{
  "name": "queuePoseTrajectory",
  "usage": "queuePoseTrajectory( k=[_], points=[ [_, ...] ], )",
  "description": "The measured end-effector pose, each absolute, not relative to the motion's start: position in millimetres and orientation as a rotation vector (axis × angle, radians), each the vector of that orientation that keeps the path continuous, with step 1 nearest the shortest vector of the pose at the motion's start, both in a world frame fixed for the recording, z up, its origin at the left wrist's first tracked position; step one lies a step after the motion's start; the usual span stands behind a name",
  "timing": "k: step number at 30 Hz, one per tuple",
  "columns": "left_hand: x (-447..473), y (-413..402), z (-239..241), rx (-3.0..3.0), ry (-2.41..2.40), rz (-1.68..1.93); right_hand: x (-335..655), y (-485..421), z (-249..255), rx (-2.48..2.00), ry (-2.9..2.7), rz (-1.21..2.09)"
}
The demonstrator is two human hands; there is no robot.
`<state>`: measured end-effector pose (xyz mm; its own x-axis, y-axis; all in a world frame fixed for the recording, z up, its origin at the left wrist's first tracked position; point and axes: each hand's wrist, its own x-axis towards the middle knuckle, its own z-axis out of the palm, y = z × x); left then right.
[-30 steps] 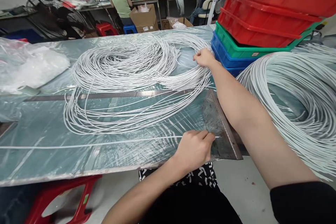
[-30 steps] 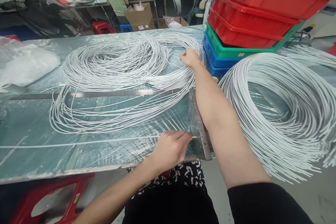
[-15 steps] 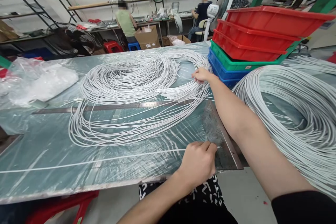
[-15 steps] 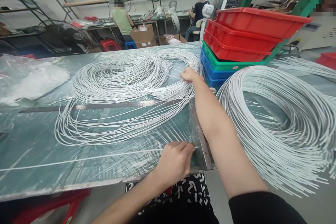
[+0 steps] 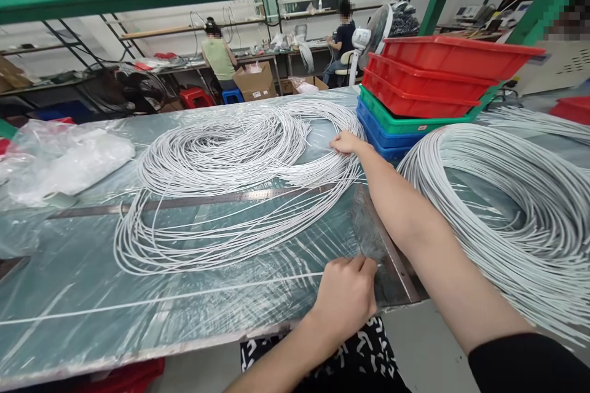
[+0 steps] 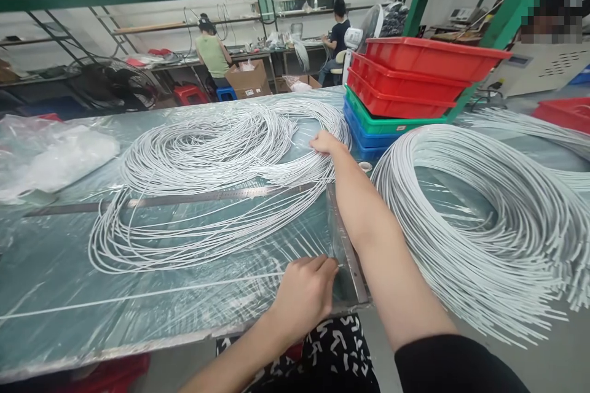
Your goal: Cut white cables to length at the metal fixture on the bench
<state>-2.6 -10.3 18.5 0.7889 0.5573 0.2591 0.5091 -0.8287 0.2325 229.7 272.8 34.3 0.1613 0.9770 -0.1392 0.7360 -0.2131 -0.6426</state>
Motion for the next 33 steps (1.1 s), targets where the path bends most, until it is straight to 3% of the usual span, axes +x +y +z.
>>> queuePoseTrajectory(
  k=[33],
  points=[
    [-3.0, -11.1, 10.5, 2.804, 0.864, 0.412, 221.4, 261.8, 45.3, -2.022, -1.659, 0.787]
  ],
)
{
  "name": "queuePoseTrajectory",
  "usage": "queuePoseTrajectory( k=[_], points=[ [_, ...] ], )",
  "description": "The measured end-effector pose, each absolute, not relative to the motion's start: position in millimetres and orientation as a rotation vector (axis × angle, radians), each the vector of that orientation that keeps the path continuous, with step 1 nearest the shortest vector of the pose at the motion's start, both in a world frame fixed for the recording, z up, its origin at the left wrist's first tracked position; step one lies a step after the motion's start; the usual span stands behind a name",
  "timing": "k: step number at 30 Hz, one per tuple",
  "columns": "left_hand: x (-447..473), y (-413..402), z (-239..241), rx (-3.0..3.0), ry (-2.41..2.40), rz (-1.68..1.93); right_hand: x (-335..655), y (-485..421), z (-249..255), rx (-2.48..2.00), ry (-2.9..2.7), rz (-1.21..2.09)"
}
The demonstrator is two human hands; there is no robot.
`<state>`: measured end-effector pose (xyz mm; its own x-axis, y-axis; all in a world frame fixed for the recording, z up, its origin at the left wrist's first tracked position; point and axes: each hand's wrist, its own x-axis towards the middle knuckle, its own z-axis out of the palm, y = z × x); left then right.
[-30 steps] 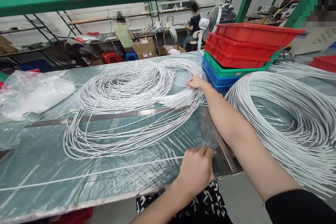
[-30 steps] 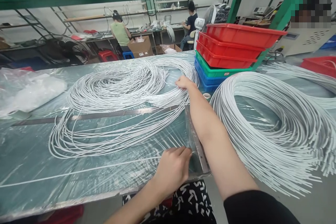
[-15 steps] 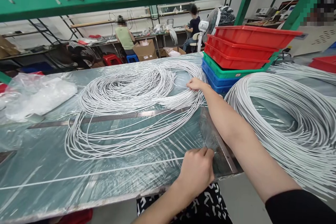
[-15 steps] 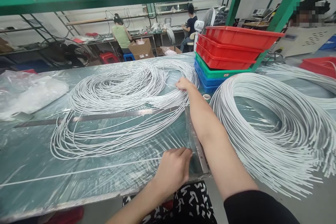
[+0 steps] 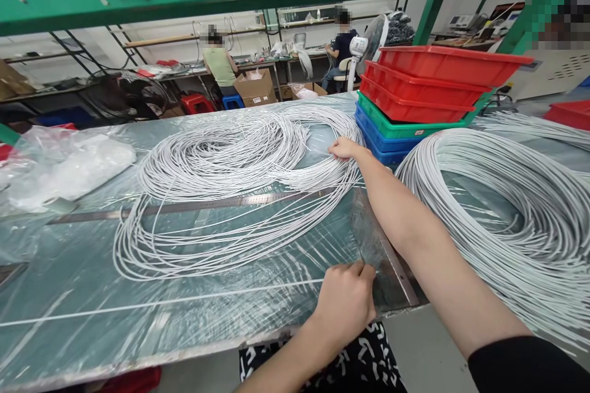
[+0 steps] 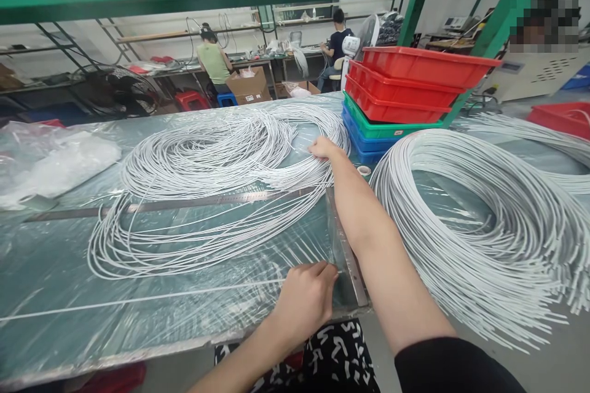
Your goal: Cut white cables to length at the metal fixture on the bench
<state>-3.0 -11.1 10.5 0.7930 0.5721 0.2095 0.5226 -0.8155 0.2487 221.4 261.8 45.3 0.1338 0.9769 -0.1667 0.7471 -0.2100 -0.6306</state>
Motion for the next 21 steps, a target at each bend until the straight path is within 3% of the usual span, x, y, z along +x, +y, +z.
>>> queuePoseTrajectory(
  k=[21],
  points=[
    [-0.9, -6.7, 11.5, 2.794, 0.835, 0.586, 218.9, 270.2, 41.6, -2.015, -1.633, 0.765]
  ],
)
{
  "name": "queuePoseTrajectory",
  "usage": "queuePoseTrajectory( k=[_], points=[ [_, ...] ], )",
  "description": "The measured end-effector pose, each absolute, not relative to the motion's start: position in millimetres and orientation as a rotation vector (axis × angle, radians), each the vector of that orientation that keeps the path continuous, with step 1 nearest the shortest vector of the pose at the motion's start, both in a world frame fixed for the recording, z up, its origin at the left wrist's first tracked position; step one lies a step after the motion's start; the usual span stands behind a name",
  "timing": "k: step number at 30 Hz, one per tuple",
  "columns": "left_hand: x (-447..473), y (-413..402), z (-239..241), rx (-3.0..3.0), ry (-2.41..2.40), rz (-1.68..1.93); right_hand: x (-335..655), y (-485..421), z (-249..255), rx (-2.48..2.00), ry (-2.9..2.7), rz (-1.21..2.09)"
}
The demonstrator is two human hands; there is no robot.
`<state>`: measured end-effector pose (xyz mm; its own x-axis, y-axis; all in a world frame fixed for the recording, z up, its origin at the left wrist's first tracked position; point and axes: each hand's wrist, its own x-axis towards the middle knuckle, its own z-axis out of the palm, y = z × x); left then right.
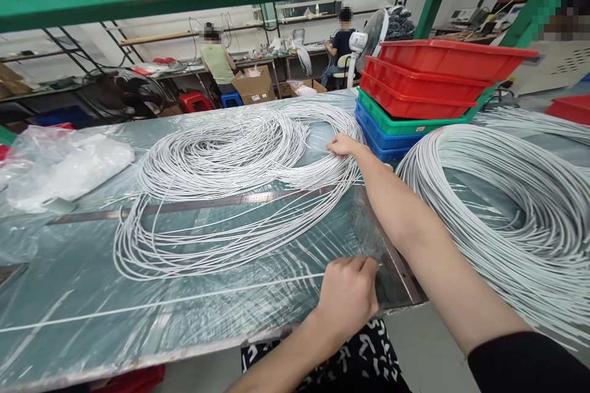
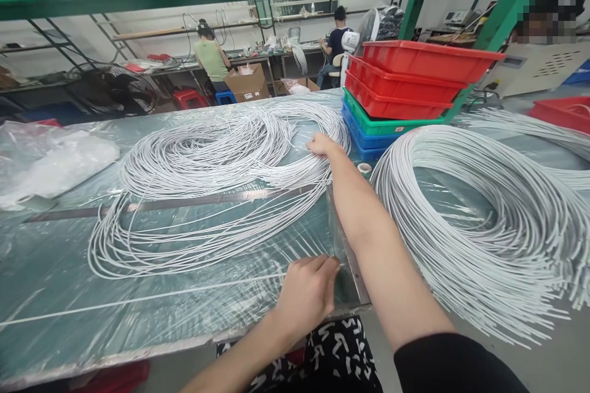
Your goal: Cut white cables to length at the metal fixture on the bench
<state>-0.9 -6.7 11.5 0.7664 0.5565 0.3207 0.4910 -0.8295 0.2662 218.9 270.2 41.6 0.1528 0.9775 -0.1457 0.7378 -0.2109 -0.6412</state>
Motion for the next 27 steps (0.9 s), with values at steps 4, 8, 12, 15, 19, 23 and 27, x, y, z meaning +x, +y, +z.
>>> queuePoseTrajectory(
  k=[4, 8, 12, 15, 19, 23, 27],
  points=[
    [-1.0, -6.3, 11.9, 2.809, 0.822, 0.602, 215.8, 267.1, 44.2, -2.005, -1.641, 0.760],
    [-1.1, -6.2, 11.3, 2.815, 0.813, 0.631, 214.6, 267.1, 44.9, -2.007, -1.642, 0.759],
    [-0.5, -6.3, 9.8, 2.804, 0.807, 0.638, 214.3, 267.3, 45.4, -2.016, -1.644, 0.756],
    [-0.5, -6.6, 8.8, 2.788, 0.812, 0.628, 213.1, 265.4, 47.6, -2.032, -1.642, 0.750],
    [-0.9, -6.9, 8.5, 2.780, 0.809, 0.612, 212.0, 262.9, 50.8, -2.035, -1.637, 0.754],
    [-0.7, -6.9, 8.7, 2.775, 0.817, 0.619, 212.3, 263.3, 50.6, -2.035, -1.646, 0.752],
    [-0.1, -6.7, 8.4, 2.768, 0.823, 0.645, 213.0, 265.0, 48.4, -2.042, -1.647, 0.750]
  ],
)
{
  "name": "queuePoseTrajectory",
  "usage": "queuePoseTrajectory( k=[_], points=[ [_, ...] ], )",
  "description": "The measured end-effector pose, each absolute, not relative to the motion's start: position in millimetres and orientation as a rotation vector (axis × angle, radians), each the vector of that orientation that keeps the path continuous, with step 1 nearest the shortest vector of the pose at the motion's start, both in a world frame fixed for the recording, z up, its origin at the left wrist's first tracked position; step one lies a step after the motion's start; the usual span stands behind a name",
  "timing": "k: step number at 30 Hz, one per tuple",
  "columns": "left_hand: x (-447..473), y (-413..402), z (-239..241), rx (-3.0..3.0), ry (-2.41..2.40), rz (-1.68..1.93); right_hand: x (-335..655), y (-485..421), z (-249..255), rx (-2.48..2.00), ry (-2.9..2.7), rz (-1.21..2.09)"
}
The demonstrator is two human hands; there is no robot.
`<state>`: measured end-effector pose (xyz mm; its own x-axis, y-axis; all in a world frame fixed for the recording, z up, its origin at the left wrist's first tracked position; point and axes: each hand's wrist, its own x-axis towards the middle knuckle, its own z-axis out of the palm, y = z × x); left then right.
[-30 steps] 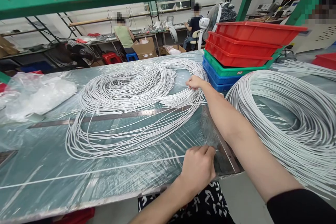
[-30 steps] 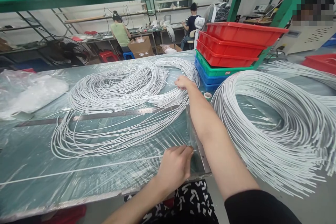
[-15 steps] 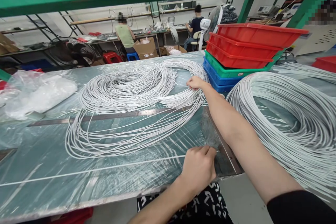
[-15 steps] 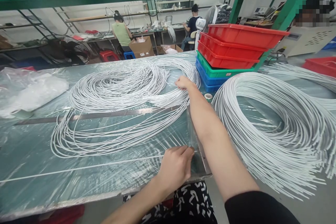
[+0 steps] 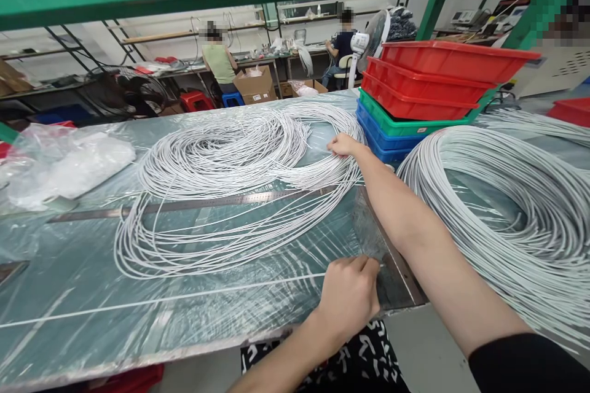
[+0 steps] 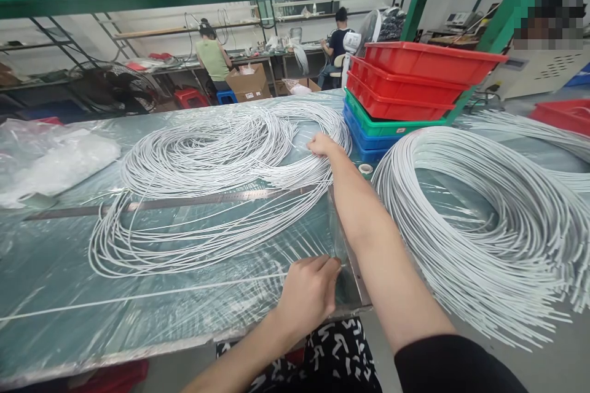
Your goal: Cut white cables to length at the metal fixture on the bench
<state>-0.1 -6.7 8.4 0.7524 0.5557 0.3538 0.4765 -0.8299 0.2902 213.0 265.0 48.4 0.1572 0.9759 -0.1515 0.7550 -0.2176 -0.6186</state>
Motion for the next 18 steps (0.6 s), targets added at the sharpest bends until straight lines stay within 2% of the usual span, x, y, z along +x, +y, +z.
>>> queuePoseTrajectory(
  k=[18],
  points=[
    [-0.1, -7.1, 7.1, 2.749, 0.834, 0.674, 215.5, 270.7, 42.8, -2.041, -1.700, 0.708]
  ],
)
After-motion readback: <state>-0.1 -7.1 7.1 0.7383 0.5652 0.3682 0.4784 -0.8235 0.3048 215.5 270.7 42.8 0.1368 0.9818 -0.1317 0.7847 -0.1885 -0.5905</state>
